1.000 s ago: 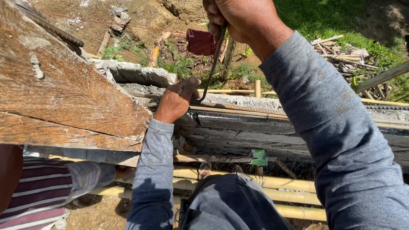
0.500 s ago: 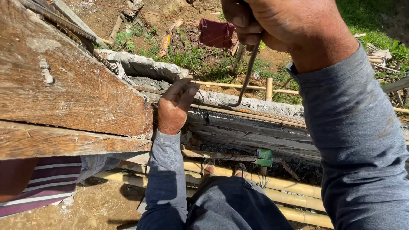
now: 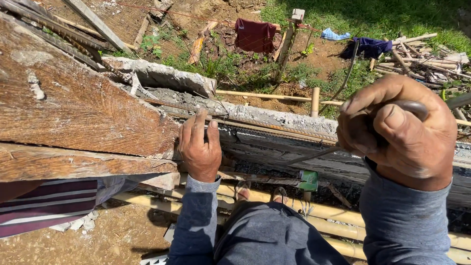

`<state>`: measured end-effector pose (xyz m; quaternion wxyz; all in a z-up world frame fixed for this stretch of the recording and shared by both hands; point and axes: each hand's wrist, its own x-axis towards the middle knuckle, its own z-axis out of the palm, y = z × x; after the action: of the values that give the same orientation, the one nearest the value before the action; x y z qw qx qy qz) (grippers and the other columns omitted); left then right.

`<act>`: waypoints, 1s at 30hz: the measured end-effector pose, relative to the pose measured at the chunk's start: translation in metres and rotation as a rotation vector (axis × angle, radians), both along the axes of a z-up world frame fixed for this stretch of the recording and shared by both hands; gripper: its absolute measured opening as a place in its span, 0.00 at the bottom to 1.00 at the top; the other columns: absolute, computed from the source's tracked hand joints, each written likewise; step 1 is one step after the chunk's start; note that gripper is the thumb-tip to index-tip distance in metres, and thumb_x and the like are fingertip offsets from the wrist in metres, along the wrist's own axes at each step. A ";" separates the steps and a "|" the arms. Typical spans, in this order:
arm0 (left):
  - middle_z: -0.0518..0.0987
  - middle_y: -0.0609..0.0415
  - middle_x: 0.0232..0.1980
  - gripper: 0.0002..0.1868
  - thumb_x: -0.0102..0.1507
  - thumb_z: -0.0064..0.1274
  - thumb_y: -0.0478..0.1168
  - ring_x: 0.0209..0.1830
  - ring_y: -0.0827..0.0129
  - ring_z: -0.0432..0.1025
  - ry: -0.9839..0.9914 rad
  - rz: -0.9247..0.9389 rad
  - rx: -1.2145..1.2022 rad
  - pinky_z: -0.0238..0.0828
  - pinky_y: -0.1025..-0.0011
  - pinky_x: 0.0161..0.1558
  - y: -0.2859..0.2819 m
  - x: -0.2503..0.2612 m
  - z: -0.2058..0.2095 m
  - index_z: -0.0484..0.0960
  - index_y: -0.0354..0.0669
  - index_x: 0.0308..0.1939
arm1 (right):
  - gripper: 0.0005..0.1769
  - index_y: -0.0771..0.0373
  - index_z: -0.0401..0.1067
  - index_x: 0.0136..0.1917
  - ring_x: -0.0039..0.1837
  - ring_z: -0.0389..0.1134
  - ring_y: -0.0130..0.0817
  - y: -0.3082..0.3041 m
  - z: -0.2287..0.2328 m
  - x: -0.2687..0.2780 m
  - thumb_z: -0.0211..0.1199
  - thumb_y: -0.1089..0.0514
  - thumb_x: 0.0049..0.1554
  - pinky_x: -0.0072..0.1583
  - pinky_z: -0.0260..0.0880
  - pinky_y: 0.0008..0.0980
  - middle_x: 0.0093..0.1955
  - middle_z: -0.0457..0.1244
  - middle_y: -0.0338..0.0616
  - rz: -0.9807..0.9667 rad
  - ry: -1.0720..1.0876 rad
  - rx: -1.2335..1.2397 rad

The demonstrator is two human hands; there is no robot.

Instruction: The recorder is using a hook tool and wire to tie together rebar for a concrete structure.

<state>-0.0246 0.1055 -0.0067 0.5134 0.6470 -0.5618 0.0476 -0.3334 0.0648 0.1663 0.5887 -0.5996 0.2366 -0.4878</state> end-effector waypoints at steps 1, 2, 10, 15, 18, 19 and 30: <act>0.82 0.40 0.53 0.17 0.73 0.53 0.45 0.54 0.53 0.77 -0.106 -0.021 0.018 0.76 0.61 0.55 -0.004 -0.002 0.005 0.80 0.35 0.59 | 0.20 0.72 0.72 0.54 0.27 0.55 0.25 0.009 -0.017 -0.010 0.63 0.49 0.66 0.32 0.57 0.28 0.27 0.58 0.41 0.015 -0.065 0.051; 0.83 0.39 0.54 0.17 0.73 0.52 0.43 0.54 0.50 0.78 -0.210 -0.052 0.031 0.75 0.58 0.57 -0.011 -0.006 0.010 0.79 0.32 0.60 | 0.21 0.74 0.72 0.53 0.27 0.55 0.24 0.019 -0.033 -0.022 0.64 0.50 0.66 0.32 0.57 0.28 0.26 0.59 0.41 0.019 -0.129 0.098; 0.81 0.45 0.39 0.10 0.73 0.57 0.35 0.35 0.56 0.76 -0.349 -0.076 0.140 0.74 0.60 0.36 -0.048 -0.017 0.002 0.84 0.34 0.57 | 0.21 0.72 0.75 0.55 0.39 0.64 0.26 0.060 -0.099 -0.074 0.64 0.48 0.63 0.41 0.66 0.29 0.44 0.67 0.45 -0.040 0.100 0.214; 0.82 0.52 0.39 0.09 0.72 0.57 0.34 0.34 0.63 0.76 -0.621 -0.238 0.196 0.77 0.63 0.39 -0.064 -0.015 0.014 0.86 0.45 0.56 | 0.18 0.66 0.77 0.56 0.41 0.63 0.21 0.082 -0.116 -0.104 0.62 0.49 0.63 0.42 0.64 0.24 0.45 0.67 0.39 -0.077 0.249 0.237; 0.84 0.51 0.44 0.06 0.75 0.57 0.36 0.35 0.64 0.78 -0.594 -0.296 0.315 0.76 0.64 0.34 -0.061 -0.017 0.024 0.85 0.43 0.55 | 0.17 0.66 0.77 0.55 0.39 0.60 0.20 0.101 -0.136 -0.123 0.62 0.50 0.63 0.40 0.61 0.24 0.40 0.64 0.34 -0.078 0.248 0.338; 0.84 0.52 0.44 0.08 0.71 0.56 0.35 0.35 0.63 0.78 -0.671 -0.325 0.287 0.76 0.64 0.35 -0.060 -0.020 0.024 0.85 0.46 0.54 | 0.17 0.66 0.77 0.55 0.37 0.58 0.20 0.107 -0.139 -0.129 0.62 0.50 0.62 0.38 0.58 0.25 0.36 0.61 0.33 -0.135 0.224 0.406; 0.86 0.50 0.48 0.10 0.70 0.56 0.39 0.45 0.60 0.82 -0.850 -0.256 0.031 0.81 0.63 0.48 -0.041 -0.077 0.072 0.82 0.42 0.54 | 0.15 0.66 0.75 0.55 0.34 0.54 0.20 0.110 -0.190 -0.159 0.60 0.52 0.63 0.35 0.55 0.24 0.33 0.58 0.32 -0.530 0.355 0.600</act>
<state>-0.1020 0.0648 0.0649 0.2289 0.5026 -0.7993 0.2370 -0.4921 0.1744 -0.0235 0.5416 -0.3953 0.6108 -0.4211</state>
